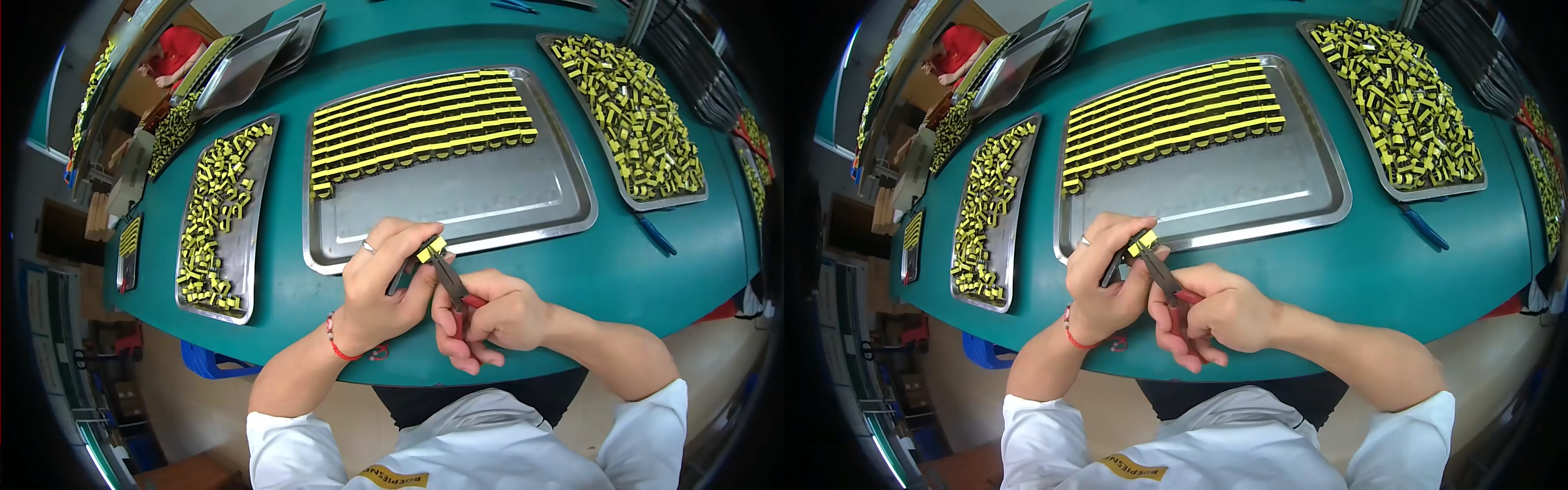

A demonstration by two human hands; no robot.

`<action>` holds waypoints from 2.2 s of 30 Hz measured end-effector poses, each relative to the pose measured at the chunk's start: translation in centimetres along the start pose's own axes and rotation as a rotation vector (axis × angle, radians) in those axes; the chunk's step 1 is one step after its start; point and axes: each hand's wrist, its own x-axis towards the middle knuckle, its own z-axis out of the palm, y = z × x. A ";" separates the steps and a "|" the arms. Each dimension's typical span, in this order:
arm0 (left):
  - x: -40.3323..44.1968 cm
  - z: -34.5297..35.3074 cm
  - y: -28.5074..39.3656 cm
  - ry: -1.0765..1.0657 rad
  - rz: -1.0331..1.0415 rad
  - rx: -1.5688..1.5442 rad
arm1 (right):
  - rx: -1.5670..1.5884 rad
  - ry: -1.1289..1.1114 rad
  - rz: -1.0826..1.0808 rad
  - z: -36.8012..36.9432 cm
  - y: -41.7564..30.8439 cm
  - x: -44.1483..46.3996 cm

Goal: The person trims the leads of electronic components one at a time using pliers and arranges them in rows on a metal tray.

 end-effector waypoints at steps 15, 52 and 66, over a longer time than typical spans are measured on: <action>-0.7 0.9 0.3 -0.021 -0.344 -0.301 | -1.085 0.743 -0.984 -0.6 1.6 2.1; -0.5 0.2 -0.7 0.029 -0.199 -0.107 | 0.004 0.042 0.017 -0.1 -0.6 -0.2; -0.3 -0.1 0.3 -0.050 -0.460 -0.203 | -0.641 0.427 -0.497 -0.1 1.0 0.6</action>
